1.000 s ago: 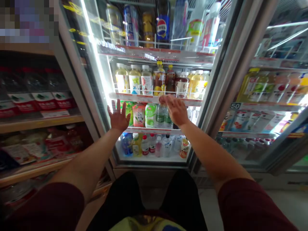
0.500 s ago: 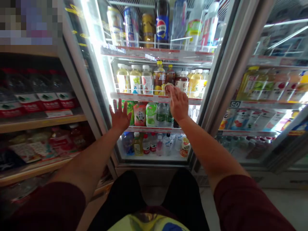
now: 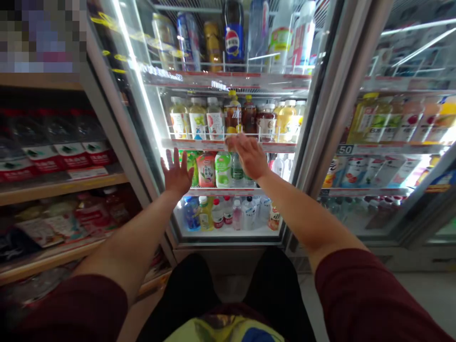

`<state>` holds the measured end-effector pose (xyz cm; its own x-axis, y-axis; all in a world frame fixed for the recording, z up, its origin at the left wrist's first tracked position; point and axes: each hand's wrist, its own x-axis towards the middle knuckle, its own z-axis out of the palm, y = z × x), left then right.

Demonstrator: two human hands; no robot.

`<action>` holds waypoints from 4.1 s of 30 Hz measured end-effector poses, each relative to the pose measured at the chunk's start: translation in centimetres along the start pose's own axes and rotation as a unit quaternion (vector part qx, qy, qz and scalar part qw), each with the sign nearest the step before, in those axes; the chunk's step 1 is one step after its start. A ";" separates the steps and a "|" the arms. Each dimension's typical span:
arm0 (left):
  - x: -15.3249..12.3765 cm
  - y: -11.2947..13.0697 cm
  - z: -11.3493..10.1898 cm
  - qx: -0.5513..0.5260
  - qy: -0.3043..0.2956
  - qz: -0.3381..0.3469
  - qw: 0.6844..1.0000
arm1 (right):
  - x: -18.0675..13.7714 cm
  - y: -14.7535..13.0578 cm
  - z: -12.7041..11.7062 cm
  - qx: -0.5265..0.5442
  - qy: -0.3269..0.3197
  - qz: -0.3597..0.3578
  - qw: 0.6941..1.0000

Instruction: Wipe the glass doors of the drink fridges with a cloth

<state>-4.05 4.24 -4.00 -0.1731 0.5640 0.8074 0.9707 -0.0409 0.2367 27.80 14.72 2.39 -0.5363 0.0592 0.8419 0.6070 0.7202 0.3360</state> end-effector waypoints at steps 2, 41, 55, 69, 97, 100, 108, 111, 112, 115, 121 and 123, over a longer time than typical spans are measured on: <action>0.0 -0.1 0.0 0.003 -0.002 0.001 1.000 | -1.2 -1.5 0.5 0.030 -0.085 -0.147 0.985; -0.2 0.9 -0.8 0.076 -0.039 -0.009 0.996 | 1.0 -1.4 0.8 0.076 -0.111 -0.176 0.975; -0.2 1.3 -1.3 0.045 -0.047 -0.018 0.998 | 3.6 -3.0 2.4 0.095 -0.136 -0.292 0.942; -0.2 1.0 -0.9 0.037 -0.032 -0.011 0.999 | -2.8 0.2 -1.0 0.039 -0.195 -0.243 0.949; -3.9 6.4 3.6 -0.013 -0.017 0.172 0.985 | -5.8 -4.3 2.1 0.120 -0.136 -0.044 0.982; -4.0 8.9 5.6 -0.034 -0.033 0.269 0.962 | -2.5 -5.1 2.5 0.166 -0.138 -0.027 0.976; -5.6 6.5 5.1 0.057 -0.158 0.311 0.936 | -8.2 0.1 0.4 0.038 -0.136 0.065 0.988; -2.1 5.3 2.2 0.063 -0.183 0.306 0.932 | -10.3 1.3 0.6 0.032 -0.159 0.051 0.985; -0.1 5.3 1.0 0.061 -0.163 0.289 0.941 | -10.5 1.4 0.7 0.031 -0.164 0.049 0.985; 5.7 5.7 -1.8 0.055 -0.069 0.218 0.972 | -10.4 1.2 1.0 0.022 -0.181 0.057 0.982; -1.3 5.4 1.4 0.065 -0.087 0.159 0.981 | -9.9 0.0 0.6 0.007 -0.208 0.069 0.976; -6.4 4.0 3.3 0.076 -0.160 0.194 0.965 | -9.9 -0.2 0.5 0.008 -0.207 0.067 0.976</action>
<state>1.51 3.14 -10.02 0.2445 0.7576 0.6052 0.9697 -0.1919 -0.1514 32.70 14.32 -6.20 -0.6463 0.4256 0.6333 0.6806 0.6968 0.2262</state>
